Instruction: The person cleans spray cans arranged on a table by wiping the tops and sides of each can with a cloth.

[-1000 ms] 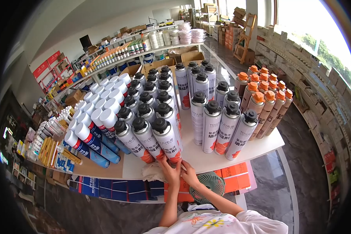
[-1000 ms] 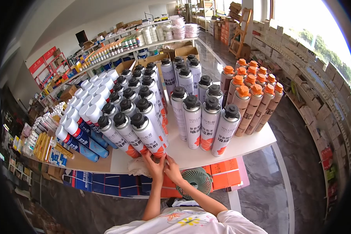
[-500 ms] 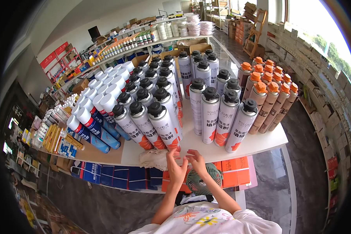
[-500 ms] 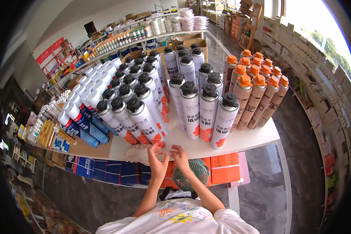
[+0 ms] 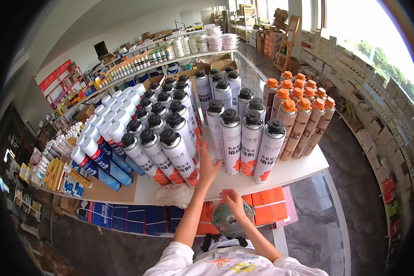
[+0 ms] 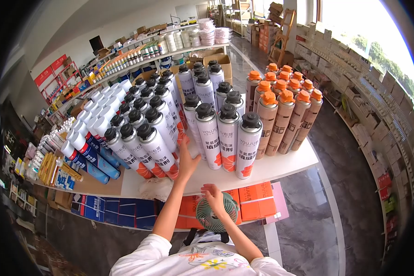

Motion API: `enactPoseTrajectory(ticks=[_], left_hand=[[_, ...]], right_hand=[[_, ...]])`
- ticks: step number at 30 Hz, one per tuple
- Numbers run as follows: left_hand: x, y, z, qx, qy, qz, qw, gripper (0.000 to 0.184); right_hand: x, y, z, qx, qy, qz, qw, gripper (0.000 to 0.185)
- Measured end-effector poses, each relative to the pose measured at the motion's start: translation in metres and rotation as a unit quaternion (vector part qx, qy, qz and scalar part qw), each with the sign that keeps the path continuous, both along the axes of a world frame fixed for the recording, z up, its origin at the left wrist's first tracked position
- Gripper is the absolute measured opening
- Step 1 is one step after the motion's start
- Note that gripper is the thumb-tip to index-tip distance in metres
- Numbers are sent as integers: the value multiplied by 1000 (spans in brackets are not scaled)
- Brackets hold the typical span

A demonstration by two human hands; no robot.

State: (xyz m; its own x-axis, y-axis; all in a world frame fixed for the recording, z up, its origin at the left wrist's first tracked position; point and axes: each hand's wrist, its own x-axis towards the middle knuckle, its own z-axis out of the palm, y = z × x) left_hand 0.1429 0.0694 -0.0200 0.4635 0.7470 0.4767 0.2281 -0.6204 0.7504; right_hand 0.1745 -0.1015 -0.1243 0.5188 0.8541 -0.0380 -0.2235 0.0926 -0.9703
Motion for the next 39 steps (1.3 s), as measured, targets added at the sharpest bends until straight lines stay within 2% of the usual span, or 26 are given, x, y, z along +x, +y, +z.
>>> enactPoseTrajectory(ticks=[1,4,8,10,11,17,19,23,25,26,28,39], left_hand=[[4,9,-6,5,-18,-17,1000,94],[16,31,-20,11,-34,-57,998,97],[26,55,-33,-66,-34,-92,993,95],[28,62,-34,-101,-91,-166,977,89],[28,63,-36,-103,-87,-167,977,89],[24,43,-12,-15,-83,-133,988,78],[21,36,-17,96,-9,-4,995,76],[26,31,-17,81,-31,29,996,77],[24,29,-7,-89,-112,-77,987,78],[23,28,-6,-90,-111,-78,987,78],[22,27,-5,-5,-89,-60,994,76],[13,-18,-8,15,-25,92,995,84]], right_hand=[[2,-3,-1,-1,21,-1,1000,27],[9,-12,3,-7,23,-9,1000,27],[13,-12,5,-16,29,-24,999,27],[14,-13,8,2,12,-32,999,26],[15,-12,8,4,-2,-33,999,27],[13,-13,13,-8,-16,-30,999,25],[14,-11,14,-11,-15,-33,999,25],[16,-9,12,-15,-20,-23,999,25],[17,-10,10,-14,-23,-20,999,25],[18,-10,9,-23,-28,-11,999,27],[20,-8,9,-33,-32,-2,999,29],[19,-3,-3,-33,-47,-2,998,27]])
